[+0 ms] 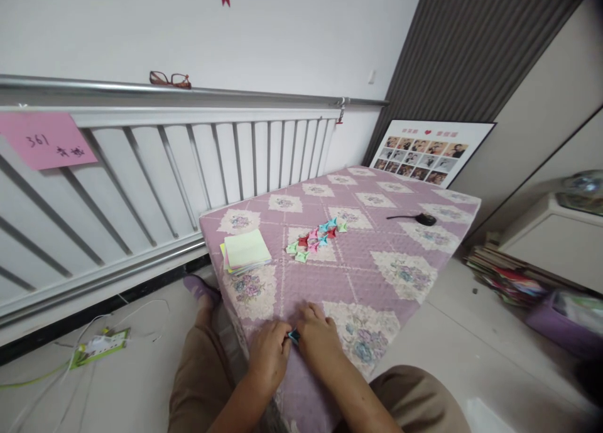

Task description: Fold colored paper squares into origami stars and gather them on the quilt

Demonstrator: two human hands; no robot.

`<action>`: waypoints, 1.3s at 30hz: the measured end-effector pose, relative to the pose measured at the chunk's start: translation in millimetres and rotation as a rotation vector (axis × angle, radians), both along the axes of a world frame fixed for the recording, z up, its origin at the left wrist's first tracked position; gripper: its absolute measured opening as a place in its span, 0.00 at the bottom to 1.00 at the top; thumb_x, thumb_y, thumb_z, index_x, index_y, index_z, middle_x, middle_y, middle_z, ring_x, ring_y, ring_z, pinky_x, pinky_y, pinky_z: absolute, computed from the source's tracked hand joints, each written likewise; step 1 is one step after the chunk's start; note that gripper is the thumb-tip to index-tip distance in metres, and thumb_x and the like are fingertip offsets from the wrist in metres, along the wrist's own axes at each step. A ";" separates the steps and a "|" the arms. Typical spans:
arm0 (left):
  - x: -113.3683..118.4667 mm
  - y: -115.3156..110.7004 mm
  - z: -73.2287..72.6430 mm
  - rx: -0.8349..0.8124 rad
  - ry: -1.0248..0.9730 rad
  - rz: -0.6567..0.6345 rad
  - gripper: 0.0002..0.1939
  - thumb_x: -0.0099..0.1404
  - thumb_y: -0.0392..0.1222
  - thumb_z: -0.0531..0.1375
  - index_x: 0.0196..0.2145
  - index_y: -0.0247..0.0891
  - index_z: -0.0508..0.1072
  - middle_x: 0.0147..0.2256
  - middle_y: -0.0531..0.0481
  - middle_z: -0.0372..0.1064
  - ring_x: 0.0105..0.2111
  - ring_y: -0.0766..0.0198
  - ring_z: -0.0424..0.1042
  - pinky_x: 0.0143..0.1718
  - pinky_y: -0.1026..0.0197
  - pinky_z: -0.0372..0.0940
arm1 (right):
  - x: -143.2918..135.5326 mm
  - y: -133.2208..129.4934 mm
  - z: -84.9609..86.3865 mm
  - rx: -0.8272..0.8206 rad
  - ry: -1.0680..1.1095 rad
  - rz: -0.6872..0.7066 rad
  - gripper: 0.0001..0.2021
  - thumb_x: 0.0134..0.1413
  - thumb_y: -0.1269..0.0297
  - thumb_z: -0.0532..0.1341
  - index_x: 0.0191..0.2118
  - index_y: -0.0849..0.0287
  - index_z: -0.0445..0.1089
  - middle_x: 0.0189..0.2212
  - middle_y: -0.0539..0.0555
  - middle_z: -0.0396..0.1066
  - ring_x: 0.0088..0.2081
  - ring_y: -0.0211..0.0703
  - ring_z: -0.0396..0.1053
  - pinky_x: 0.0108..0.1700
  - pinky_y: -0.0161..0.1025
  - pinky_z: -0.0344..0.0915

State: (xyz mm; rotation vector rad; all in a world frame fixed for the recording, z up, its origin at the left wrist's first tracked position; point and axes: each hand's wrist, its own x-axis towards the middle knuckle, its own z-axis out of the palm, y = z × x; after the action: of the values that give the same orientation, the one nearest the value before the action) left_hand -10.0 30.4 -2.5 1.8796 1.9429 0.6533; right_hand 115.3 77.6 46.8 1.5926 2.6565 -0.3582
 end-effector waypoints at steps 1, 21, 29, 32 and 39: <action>0.1 -0.2 -0.6 0.005 -0.003 0.002 0.10 0.62 0.32 0.54 0.37 0.43 0.71 0.36 0.53 0.70 0.40 0.60 0.67 0.41 0.61 0.54 | 1.6 -1.5 -0.9 0.011 0.020 -0.001 0.15 0.54 0.73 0.52 0.41 0.56 0.74 0.56 0.62 0.63 0.61 0.57 0.52 0.51 0.55 0.58; 2.8 5.5 -5.3 -0.084 -0.068 -0.004 0.08 0.63 0.34 0.53 0.35 0.42 0.71 0.35 0.53 0.72 0.38 0.62 0.68 0.41 0.63 0.57 | 118.9 63.7 -60.6 0.225 0.678 -0.230 0.09 0.50 0.63 0.54 0.31 0.56 0.71 0.37 0.57 0.74 0.43 0.48 0.69 0.49 0.45 0.63; 33.3 50.5 4.9 -0.082 -0.123 0.018 0.09 0.63 0.34 0.52 0.35 0.42 0.70 0.34 0.56 0.71 0.36 0.67 0.69 0.37 0.67 0.58 | 128.7 84.2 -60.4 0.297 0.775 -0.388 0.13 0.54 0.59 0.52 0.32 0.56 0.72 0.31 0.55 0.75 0.35 0.47 0.72 0.41 0.43 0.66; 55.4 80.2 9.6 -0.004 -0.111 0.031 0.09 0.64 0.35 0.52 0.35 0.41 0.71 0.34 0.54 0.71 0.36 0.66 0.69 0.36 0.66 0.58 | 132.7 86.2 -64.1 0.301 0.814 -0.436 0.14 0.56 0.58 0.51 0.34 0.56 0.72 0.33 0.56 0.75 0.36 0.47 0.72 0.40 0.42 0.67; 91.2 131.1 3.6 0.033 -0.042 0.029 0.08 0.64 0.36 0.52 0.36 0.39 0.71 0.35 0.51 0.71 0.35 0.64 0.68 0.36 0.64 0.58 | 134.3 83.0 -69.1 0.270 0.863 -0.473 0.15 0.57 0.57 0.50 0.37 0.58 0.71 0.36 0.57 0.75 0.39 0.47 0.72 0.43 0.41 0.66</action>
State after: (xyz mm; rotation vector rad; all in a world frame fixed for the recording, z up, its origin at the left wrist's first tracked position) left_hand 81.1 161.5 1.1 1.8453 1.9477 0.7324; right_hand 249.5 160.6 -22.3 2.6560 2.9018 -0.9129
